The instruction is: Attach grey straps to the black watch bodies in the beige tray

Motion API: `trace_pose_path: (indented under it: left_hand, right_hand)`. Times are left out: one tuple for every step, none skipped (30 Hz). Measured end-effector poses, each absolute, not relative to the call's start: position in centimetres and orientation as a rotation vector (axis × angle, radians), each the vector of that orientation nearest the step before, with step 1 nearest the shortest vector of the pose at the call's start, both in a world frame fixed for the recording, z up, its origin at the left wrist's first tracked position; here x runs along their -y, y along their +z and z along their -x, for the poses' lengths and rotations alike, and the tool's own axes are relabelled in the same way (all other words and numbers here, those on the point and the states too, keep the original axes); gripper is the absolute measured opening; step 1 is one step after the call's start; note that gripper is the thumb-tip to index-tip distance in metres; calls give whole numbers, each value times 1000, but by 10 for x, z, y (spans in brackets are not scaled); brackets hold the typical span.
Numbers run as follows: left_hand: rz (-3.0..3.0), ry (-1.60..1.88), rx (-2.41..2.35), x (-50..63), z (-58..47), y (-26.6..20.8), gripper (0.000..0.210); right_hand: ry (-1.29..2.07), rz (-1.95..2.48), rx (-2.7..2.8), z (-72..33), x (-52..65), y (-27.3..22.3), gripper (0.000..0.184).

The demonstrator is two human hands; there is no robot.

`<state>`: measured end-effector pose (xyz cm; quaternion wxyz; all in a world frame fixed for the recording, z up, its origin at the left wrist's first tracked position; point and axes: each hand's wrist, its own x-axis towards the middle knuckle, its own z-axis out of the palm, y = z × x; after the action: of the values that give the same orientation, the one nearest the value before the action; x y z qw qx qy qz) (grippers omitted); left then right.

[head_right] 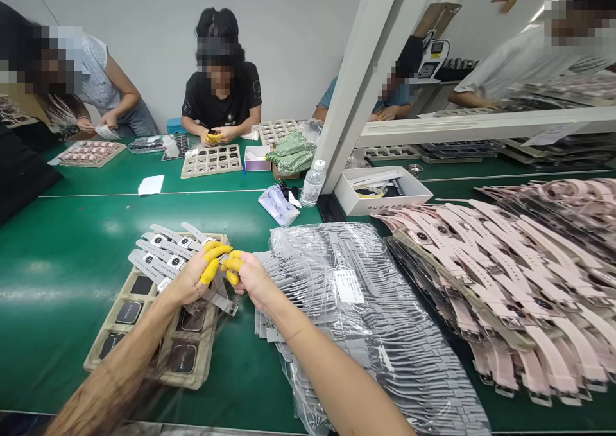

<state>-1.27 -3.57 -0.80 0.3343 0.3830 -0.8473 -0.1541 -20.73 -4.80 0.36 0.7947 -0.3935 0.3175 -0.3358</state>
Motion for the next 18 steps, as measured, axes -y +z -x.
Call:
trace_pose_path:
  left_hand:
    - [-1005, -407, 2207, 35, 13, -7, 47]
    - [-1010, -406, 2205, 35, 13, -7, 46]
    - [-1013, -401, 2207, 35, 13, -6, 46]
    - [-1014, -392, 2209, 35, 14, -6, 46]
    - [-1015, -381, 2212, 35, 14, -6, 47]
    - [-1014, -365, 2213, 35, 15, -6, 47]
    - [-1018, -348, 2216, 35, 16, -7, 47]
    - [-1027, -331, 2222, 35, 16, -7, 47]
    - [-1042, -315, 2231, 36, 17, -8, 46]
    - [-1056, -302, 2242, 36, 18, -9, 45]
    - [-1068, -296, 2251, 37, 18, -10, 45]
    - [-1072, -301, 2252, 37, 18, -11, 44]
    - [-1064, -321, 2243, 37, 18, -12, 44]
    - [-1051, -356, 2224, 38, 18, -12, 45]
    - [-1038, -400, 2195, 38, 18, -12, 46]
    - [-1026, -444, 2164, 38, 17, -11, 46]
    - [-1013, -484, 2144, 37, 17, -9, 47]
    - [-1001, -510, 2134, 37, 17, -5, 47]
  right_hand:
    - [-728, 843, -692, 207, 48, 4, 31]
    - [-735, 827, -688, 207, 48, 4, 31]
    - [-739, 803, -670, 207, 48, 4, 31]
    - [-739, 772, -641, 208, 48, 4, 31]
    - [-738, 742, -609, 208, 48, 4, 32]
    - [-738, 721, -586, 208, 48, 4, 32]
    - [-740, 712, -579, 208, 48, 4, 33]
    - [-741, 715, -588, 207, 48, 4, 33]
    - [-740, 726, -610, 207, 48, 3, 33]
    - [-740, 741, -639, 207, 48, 3, 33]
    - [-738, 757, -664, 206, 47, 2, 33]
    - [-736, 770, -679, 206, 47, 1, 33]
    - [-735, 781, -682, 205, 47, 0, 33]
    - [-737, 794, -677, 204, 46, -1, 33]
    - [-742, 808, -665, 204, 46, -2, 33]
    - [-748, 827, -648, 203, 46, -2, 34]
    - [-760, 856, -632, 203, 46, -1, 36]
    - [-779, 903, -619, 203, 46, 0, 38]
